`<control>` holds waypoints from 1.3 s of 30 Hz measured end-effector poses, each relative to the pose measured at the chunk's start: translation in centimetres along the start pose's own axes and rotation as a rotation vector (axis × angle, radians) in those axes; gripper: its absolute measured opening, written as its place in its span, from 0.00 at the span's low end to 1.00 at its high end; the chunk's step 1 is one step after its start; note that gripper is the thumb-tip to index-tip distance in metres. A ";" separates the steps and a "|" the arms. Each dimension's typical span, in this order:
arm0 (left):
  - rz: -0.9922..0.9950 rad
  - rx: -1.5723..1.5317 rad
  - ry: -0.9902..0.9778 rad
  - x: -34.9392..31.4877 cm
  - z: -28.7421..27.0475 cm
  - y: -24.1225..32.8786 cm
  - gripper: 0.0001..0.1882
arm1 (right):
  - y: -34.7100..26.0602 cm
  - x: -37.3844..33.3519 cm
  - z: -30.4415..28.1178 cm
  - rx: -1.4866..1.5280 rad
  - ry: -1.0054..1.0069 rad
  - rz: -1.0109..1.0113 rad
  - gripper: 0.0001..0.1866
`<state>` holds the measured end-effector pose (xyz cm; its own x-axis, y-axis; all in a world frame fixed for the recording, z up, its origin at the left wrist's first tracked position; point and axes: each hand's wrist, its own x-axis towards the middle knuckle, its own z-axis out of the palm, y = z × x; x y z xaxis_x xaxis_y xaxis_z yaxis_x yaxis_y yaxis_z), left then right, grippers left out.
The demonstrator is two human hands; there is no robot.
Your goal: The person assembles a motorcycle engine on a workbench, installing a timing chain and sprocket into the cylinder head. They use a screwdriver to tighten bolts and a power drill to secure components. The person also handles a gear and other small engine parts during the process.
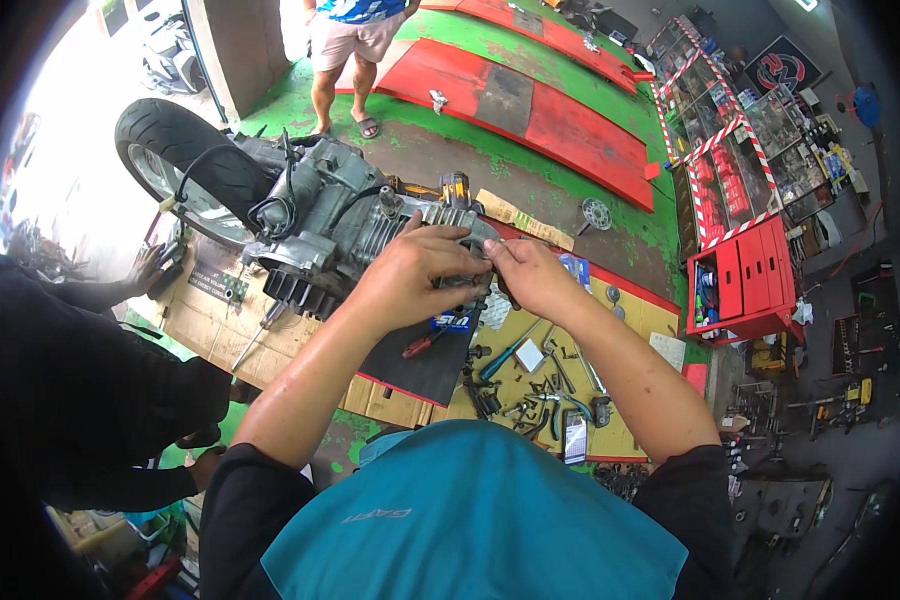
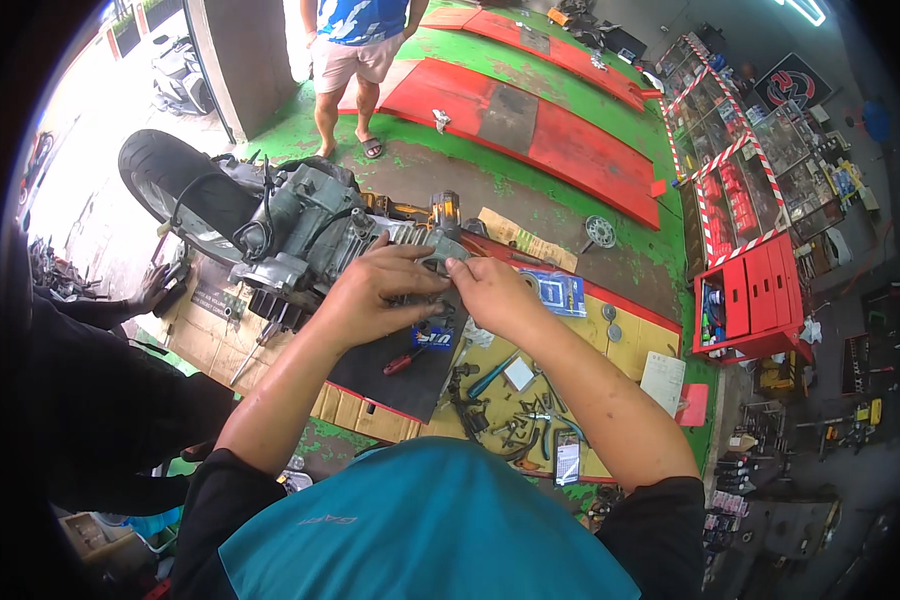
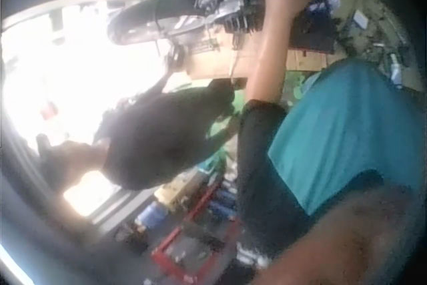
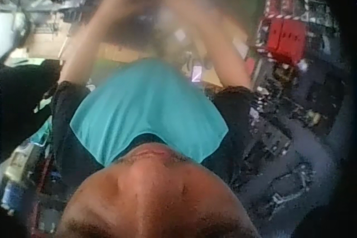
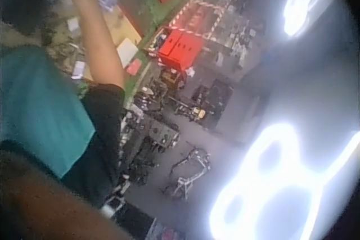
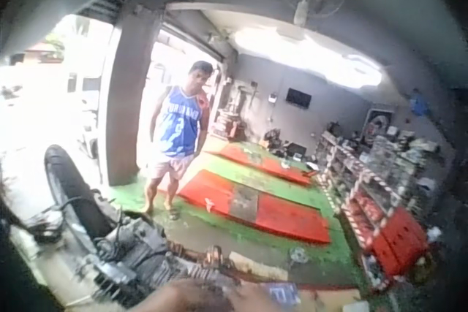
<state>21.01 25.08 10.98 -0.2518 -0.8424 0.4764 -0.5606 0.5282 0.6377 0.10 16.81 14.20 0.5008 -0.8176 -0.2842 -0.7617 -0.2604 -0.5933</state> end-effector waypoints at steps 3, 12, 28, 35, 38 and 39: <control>0.007 0.029 -0.005 -0.6 0.4 0.6 0.18 | -0.1 -0.5 0.1 0.002 0.051 -0.062 0.27; 0.068 0.080 -0.059 -0.5 -0.5 1.4 0.15 | -0.8 -1.8 -0.5 -0.065 0.099 -0.166 0.22; -0.052 0.576 -0.479 7.3 -1.7 2.9 0.05 | 10.9 -6.8 3.1 0.990 0.188 0.132 0.22; -0.008 0.672 -0.502 8.2 -2.2 4.5 0.04 | 15.5 -7.3 6.7 1.071 0.095 0.124 0.19; -0.058 0.660 -0.549 8.7 -1.8 4.8 0.05 | 15.4 -6.8 7.5 1.136 0.087 0.101 0.17; -0.063 0.661 -0.535 8.8 -1.9 4.9 0.05 | 15.4 -6.5 7.8 1.164 0.092 0.086 0.17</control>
<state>17.54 20.45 19.40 -0.4499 -0.8931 -0.0048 -0.8897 0.4477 0.0895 -11.65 22.14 1.04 0.3978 -0.8563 -0.3293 0.0685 0.3856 -0.9201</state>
